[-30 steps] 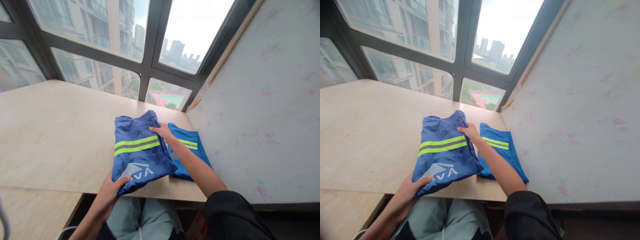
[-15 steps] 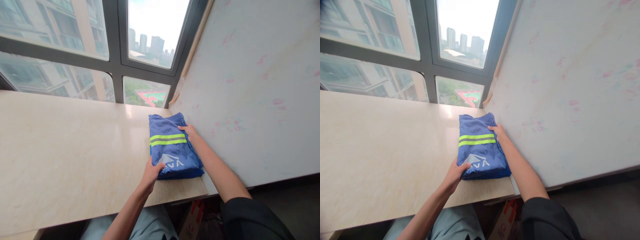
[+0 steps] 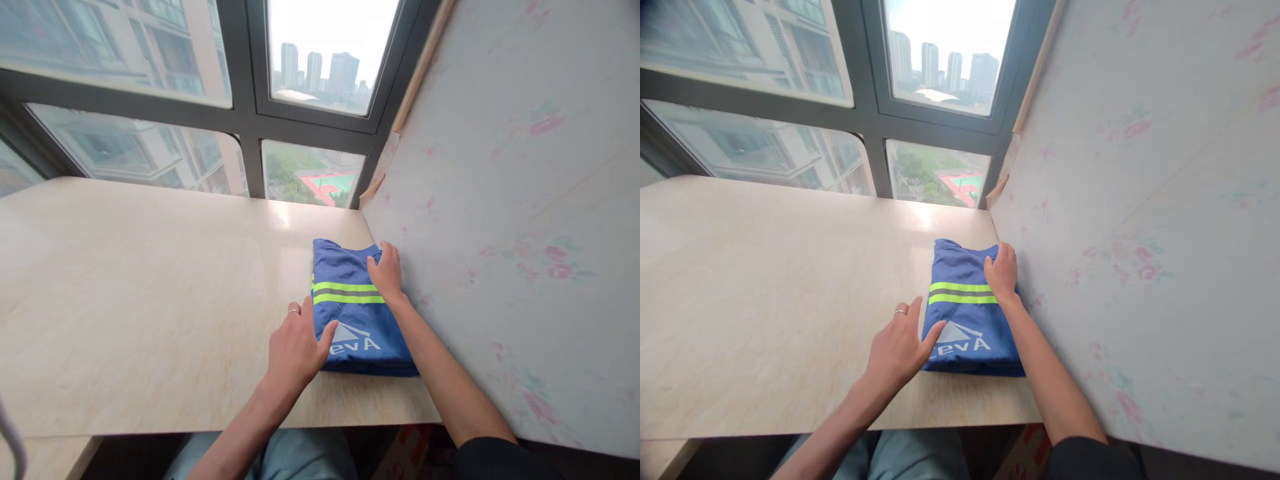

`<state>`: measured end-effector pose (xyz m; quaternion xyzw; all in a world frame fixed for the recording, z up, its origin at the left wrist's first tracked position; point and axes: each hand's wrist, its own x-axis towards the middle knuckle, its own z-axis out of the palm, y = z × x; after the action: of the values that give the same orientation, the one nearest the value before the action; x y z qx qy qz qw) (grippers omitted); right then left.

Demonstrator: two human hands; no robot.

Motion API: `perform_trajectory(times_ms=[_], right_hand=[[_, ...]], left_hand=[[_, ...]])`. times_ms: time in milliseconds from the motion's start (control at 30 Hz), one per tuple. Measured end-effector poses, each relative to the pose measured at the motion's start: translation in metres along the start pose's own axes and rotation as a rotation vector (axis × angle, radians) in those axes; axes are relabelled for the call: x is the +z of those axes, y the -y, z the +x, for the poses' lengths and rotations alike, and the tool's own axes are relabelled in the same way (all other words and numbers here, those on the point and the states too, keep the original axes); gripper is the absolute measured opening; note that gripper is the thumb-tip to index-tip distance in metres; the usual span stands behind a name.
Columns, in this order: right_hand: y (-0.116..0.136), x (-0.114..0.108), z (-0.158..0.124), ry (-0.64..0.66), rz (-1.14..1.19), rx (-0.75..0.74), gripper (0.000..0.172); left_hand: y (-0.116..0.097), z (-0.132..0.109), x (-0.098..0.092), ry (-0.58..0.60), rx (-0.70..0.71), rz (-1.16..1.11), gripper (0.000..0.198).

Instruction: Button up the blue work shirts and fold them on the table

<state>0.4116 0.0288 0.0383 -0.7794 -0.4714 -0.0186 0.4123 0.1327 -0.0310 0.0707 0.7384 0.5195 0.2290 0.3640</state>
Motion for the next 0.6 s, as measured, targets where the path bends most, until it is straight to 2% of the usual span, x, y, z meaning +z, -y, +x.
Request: perform_trajectory(times_ms=[67, 133, 233, 367, 467, 600], right_hand=[[0.023, 0.009, 0.002, 0.070, -0.062, -0.232, 0.051], [0.042, 0.024, 0.004, 0.198, -0.050, -0.391, 0.051], [0.050, 0.055, 0.004, 0.414, -0.045, -0.494, 0.055], [0.030, 0.087, -0.002, 0.604, -0.050, -0.435, 0.056], [0.015, 0.096, -0.005, 0.613, 0.011, -0.405, 0.057], [0.010, 0.098, -0.005, 0.584, 0.046, -0.396, 0.058]], left_hand=[[-0.006, 0.014, 0.006, 0.010, 0.174, 0.168, 0.067], [-0.006, 0.029, 0.019, 0.057, 0.365, 0.287, 0.067], [0.005, 0.045, 0.044, 0.160, 0.541, 0.416, 0.062], [0.025, 0.048, 0.063, 0.218, 0.583, 0.458, 0.060], [0.033, 0.043, 0.066, 0.185, 0.577, 0.433, 0.057], [0.032, 0.037, 0.069, 0.134, 0.450, 0.407, 0.062]])
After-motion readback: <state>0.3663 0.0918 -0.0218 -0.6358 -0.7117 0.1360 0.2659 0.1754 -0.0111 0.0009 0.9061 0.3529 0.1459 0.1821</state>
